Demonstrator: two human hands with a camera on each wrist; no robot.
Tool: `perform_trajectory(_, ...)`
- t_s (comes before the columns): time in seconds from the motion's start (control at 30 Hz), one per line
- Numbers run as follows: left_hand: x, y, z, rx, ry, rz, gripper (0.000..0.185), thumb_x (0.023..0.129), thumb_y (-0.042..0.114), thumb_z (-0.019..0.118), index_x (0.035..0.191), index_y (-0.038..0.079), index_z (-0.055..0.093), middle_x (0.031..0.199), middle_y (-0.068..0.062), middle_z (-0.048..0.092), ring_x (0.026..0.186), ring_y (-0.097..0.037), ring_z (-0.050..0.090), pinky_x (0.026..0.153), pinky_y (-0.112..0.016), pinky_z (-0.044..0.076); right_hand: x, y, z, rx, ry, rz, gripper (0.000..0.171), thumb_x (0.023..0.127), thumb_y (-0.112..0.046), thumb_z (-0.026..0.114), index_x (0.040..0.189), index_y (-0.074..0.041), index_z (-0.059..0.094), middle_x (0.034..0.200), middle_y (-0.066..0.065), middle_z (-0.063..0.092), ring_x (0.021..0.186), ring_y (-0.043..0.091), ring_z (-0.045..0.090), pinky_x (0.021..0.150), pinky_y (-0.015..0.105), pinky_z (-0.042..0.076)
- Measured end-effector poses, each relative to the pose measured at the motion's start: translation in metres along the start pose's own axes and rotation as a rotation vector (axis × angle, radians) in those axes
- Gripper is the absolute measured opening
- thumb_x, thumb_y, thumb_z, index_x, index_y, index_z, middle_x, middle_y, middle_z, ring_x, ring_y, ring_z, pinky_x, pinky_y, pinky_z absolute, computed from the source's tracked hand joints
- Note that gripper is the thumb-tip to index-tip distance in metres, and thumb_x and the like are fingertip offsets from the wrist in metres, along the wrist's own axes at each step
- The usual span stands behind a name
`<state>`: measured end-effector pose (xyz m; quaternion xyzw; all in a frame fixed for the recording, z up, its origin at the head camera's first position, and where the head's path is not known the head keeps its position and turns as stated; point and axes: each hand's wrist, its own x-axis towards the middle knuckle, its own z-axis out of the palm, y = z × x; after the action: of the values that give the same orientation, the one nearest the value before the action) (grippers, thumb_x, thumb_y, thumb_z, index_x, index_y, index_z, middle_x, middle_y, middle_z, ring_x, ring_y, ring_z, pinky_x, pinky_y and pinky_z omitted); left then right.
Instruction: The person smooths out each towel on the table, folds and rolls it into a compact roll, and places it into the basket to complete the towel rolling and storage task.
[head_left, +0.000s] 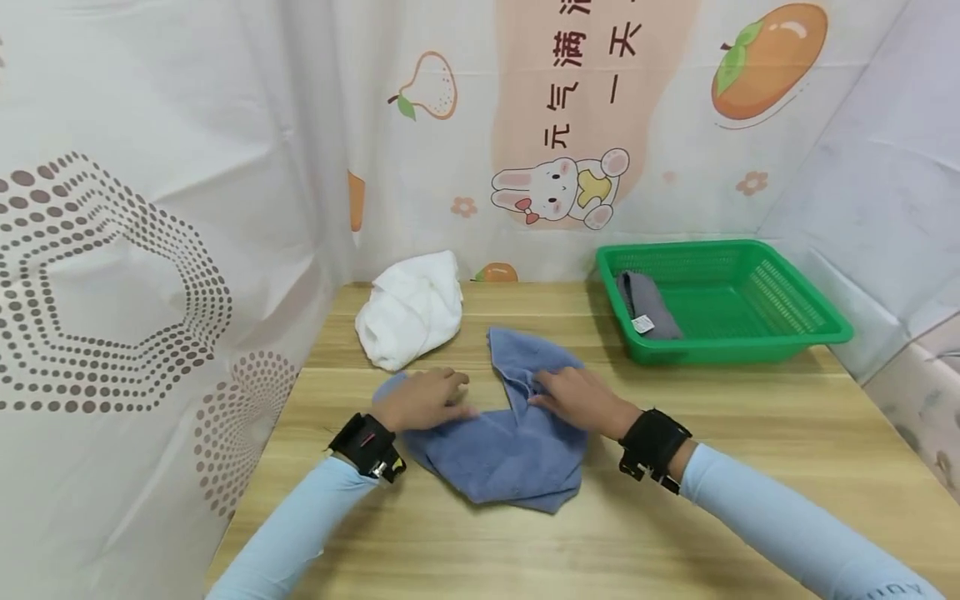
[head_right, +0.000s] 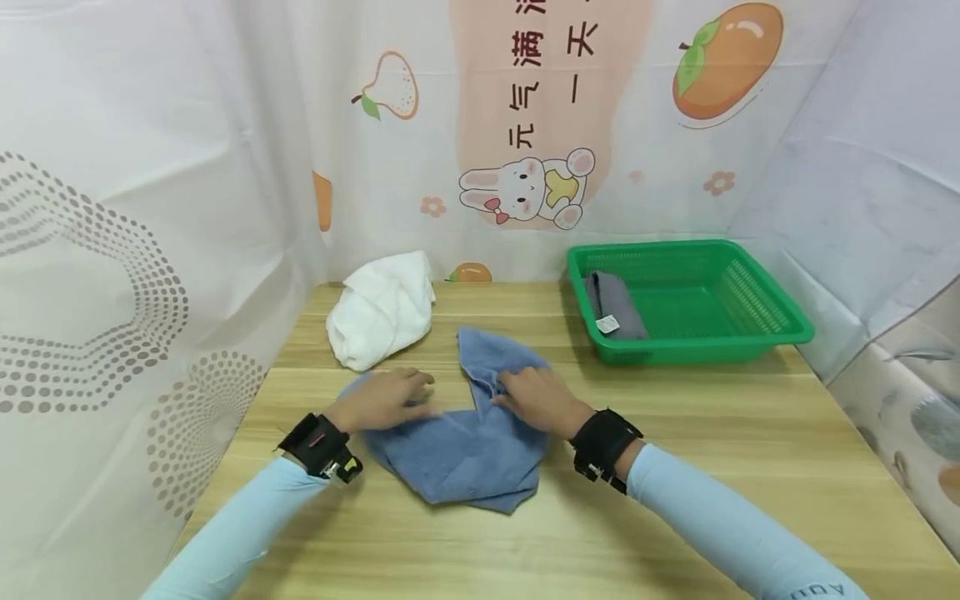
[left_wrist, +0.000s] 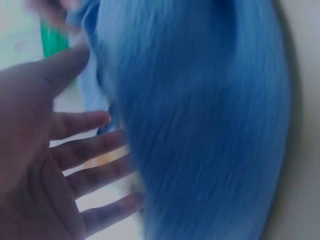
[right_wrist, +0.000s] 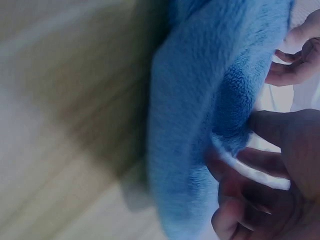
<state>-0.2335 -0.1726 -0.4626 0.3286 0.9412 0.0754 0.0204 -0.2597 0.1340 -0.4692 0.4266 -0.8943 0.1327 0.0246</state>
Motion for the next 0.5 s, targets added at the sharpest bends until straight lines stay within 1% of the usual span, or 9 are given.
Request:
perform_trajectory(0.03,0.003,0.002,0.005,-0.030,-0.010,0.032,0.045,0.097,0.042,0.072,0.123,0.005,0.068,0.108,-0.008,0.066,0.097,-0.025,0.063,0.083,-0.042,0.052,0.002,-0.001,-0.001,-0.075,0.034,-0.040,0.045,0.096,-0.019,0.075,0.136,-0.002,0.061,0.098,0.012,0.067,0.087,0.026,0.066,0.075,0.042,0.056)
perform_trajectory(0.07,0.006,0.004,0.010,-0.044,-0.023,0.059,0.045,0.094,0.045,0.074,0.119,0.007,0.069,0.104,-0.005,0.064,0.093,-0.021,0.061,0.079,-0.039,0.051,0.004,-0.001,-0.002,-0.140,0.057,-0.087,0.047,0.094,-0.013,0.076,0.138,-0.007,0.061,0.112,0.015,0.067,0.100,0.030,0.065,0.082,0.046,0.056)
perform_trajectory(0.13,0.011,0.008,0.016,-0.053,-0.025,0.093,0.036,0.091,0.042,0.078,0.107,0.011,0.070,0.095,-0.001,0.061,0.083,-0.016,0.057,0.073,-0.035,0.049,0.009,-0.002,-0.005,-0.200,0.020,-0.155,0.068,0.091,-0.007,0.076,0.152,-0.015,0.049,0.136,0.017,0.060,0.123,0.040,0.055,0.097,0.056,0.048)
perform_trajectory(0.17,0.014,0.010,0.018,-0.052,-0.013,0.100,0.029,0.090,0.038,0.079,0.101,0.013,0.069,0.092,0.001,0.060,0.080,-0.015,0.056,0.071,-0.033,0.048,0.011,-0.001,-0.007,-0.204,-0.023,-0.173,0.077,0.090,-0.006,0.076,0.158,-0.019,0.042,0.140,0.015,0.059,0.127,0.040,0.052,0.102,0.057,0.045)
perform_trajectory(0.23,0.016,0.009,0.018,-0.041,0.030,0.091,0.019,0.091,0.029,0.080,0.094,0.015,0.067,0.087,0.003,0.060,0.075,-0.011,0.056,0.067,-0.030,0.048,0.017,0.000,-0.011,-0.199,-0.130,-0.180,0.080,0.091,-0.010,0.076,0.161,-0.023,0.037,0.136,0.011,0.063,0.122,0.037,0.051,0.102,0.060,0.040)
perform_trajectory(0.3,0.013,0.004,0.017,0.001,0.093,0.073,0.018,0.092,0.021,0.079,0.091,0.014,0.062,0.083,0.003,0.058,0.069,-0.011,0.056,0.060,-0.029,0.048,0.022,0.003,-0.015,-0.214,-0.209,-0.159,0.071,0.090,-0.017,0.078,0.155,-0.022,0.048,0.124,0.007,0.070,0.108,0.034,0.052,0.098,0.061,0.039)
perform_trajectory(0.37,0.008,-0.004,0.014,0.060,0.177,0.043,0.019,0.094,0.017,0.077,0.090,0.013,0.059,0.079,0.000,0.058,0.064,-0.014,0.057,0.055,-0.032,0.048,0.021,0.009,-0.020,-0.258,-0.238,-0.114,0.045,0.091,-0.024,0.079,0.135,-0.020,0.068,0.103,0.005,0.074,0.092,0.029,0.052,0.089,0.058,0.040)
perform_trajectory(0.43,0.002,-0.014,0.011,0.122,0.277,-0.004,0.020,0.096,0.015,0.074,0.090,0.011,0.056,0.075,-0.003,0.058,0.060,-0.020,0.059,0.050,-0.037,0.047,0.015,0.017,-0.026,-0.308,-0.216,-0.046,0.019,0.094,-0.032,0.076,0.100,-0.014,0.078,0.083,0.005,0.072,0.079,0.028,0.056,0.083,0.056,0.047)
perform_trajectory(0.5,-0.005,-0.025,0.007,0.152,0.373,-0.080,0.021,0.097,0.015,0.073,0.090,0.008,0.054,0.072,-0.007,0.059,0.058,-0.027,0.061,0.048,-0.043,0.047,0.004,0.026,-0.033,-0.302,-0.199,0.060,0.036,0.097,-0.037,0.071,0.070,-0.013,0.069,0.064,0.004,0.060,0.063,0.025,0.056,0.067,0.050,0.053)
